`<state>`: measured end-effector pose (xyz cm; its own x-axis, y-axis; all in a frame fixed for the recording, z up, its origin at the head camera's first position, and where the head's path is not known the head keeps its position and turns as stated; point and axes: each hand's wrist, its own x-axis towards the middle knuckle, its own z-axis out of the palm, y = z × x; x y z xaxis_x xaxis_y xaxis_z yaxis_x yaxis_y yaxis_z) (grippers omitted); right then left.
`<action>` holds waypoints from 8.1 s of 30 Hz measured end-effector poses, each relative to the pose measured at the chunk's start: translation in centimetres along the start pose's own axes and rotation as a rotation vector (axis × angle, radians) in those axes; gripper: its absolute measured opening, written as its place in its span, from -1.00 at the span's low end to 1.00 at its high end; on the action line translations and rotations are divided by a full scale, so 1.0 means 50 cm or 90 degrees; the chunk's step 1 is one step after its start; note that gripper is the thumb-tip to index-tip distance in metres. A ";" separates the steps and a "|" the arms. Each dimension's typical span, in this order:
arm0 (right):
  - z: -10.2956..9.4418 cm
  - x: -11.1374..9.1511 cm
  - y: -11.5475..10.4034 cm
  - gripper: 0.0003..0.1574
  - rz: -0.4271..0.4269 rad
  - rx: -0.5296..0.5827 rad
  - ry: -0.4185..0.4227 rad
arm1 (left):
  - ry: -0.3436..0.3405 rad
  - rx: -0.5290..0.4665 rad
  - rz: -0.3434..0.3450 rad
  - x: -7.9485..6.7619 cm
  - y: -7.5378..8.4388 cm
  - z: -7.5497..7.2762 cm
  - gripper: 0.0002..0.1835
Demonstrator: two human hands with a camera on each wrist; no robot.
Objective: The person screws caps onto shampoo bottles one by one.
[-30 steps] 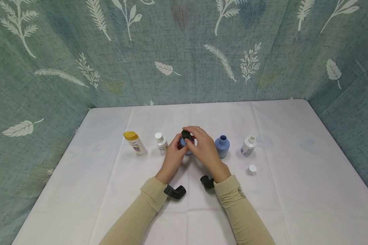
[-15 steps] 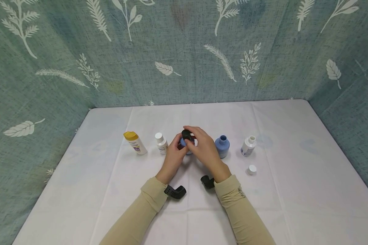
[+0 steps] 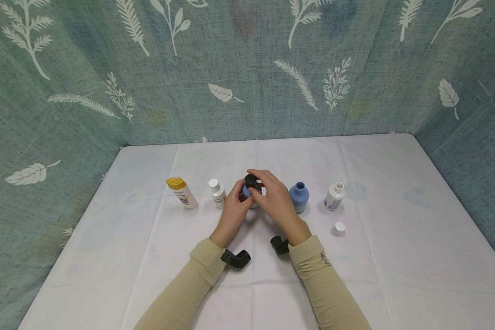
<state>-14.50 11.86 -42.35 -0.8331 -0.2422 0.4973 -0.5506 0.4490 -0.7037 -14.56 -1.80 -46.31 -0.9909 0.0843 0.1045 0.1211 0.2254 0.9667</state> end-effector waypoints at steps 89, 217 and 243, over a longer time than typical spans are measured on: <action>-0.307 -0.070 0.005 -0.48 0.294 0.043 -0.425 | -0.115 -0.030 0.052 -0.026 0.105 0.139 -0.49; -0.150 -0.062 0.040 -0.54 -0.002 0.029 0.040 | -0.076 0.051 0.085 0.011 0.032 0.154 -0.63; -0.145 -0.067 0.066 -0.55 0.020 0.070 0.041 | -0.082 0.029 0.091 0.013 0.029 0.155 -0.62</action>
<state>-13.13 20.40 -42.66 -0.8471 -0.1727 0.5026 -0.5293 0.3579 -0.7693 -14.59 6.10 -46.64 -0.9482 0.2415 0.2063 0.2655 0.2461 0.9322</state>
